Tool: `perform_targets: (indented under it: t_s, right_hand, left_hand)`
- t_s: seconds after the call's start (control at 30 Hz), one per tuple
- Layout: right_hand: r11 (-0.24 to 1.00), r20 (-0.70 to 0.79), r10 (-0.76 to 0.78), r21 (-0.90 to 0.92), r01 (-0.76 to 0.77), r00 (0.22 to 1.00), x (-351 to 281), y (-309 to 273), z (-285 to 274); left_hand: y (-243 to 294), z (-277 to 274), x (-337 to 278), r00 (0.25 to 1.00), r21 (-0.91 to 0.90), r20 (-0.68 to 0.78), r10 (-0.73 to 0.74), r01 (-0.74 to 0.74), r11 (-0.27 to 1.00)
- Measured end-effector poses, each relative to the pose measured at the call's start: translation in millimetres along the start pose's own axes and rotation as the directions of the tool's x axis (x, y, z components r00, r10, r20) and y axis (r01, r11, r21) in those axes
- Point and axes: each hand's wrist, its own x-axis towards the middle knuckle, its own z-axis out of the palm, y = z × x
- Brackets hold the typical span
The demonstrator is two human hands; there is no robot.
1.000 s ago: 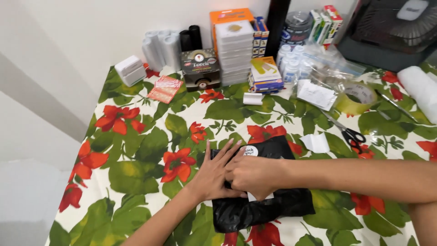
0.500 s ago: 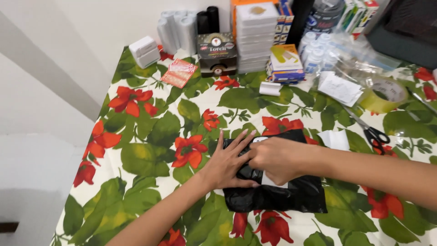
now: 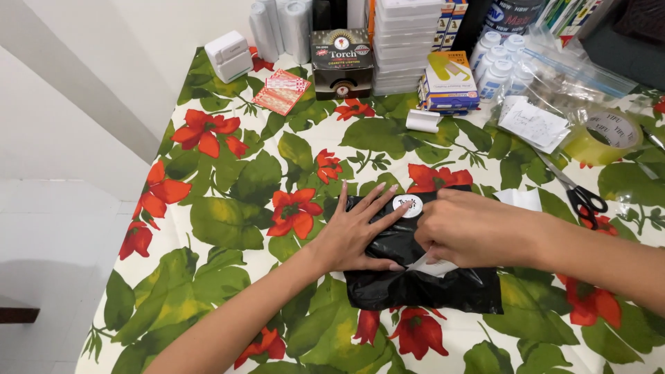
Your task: Packing items into a black poly mailer and applying shipping labels to the exterior.
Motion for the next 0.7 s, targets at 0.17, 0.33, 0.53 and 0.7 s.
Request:
perform_targets:
  t_s: [0.17, 0.33, 0.53, 0.7]
  right_hand:
    - [0.997, -0.143, 0.066, 0.041, -0.061, 0.988, -13.2, 1.2, 8.3]
    - [0.978, -0.238, 0.171, 0.156, -0.136, 0.956, -37.0, -11.3, 43.9]
    - [0.899, -0.568, -0.248, -0.437, -0.033, 0.785, -55.4, -56.4, 86.0]
    - [0.779, -0.557, -0.34, -0.618, -0.105, 0.757, -64.8, -88.0, 98.3]
  left_hand:
    - [-2.5, 0.2, 1.4, 0.999, -0.055, 0.05, -0.008, 0.011, 0.998]
    - [11.6, 1.5, 4.7, 0.999, 0.029, 0.01, 0.036, -0.036, 0.999]
    - [26.1, 20.8, 7.7, 0.989, 0.061, -0.008, 0.144, -0.144, 0.988]
    - [27.8, 23.6, 5.9, 0.99, 0.149, -0.042, 0.132, -0.124, 0.981]
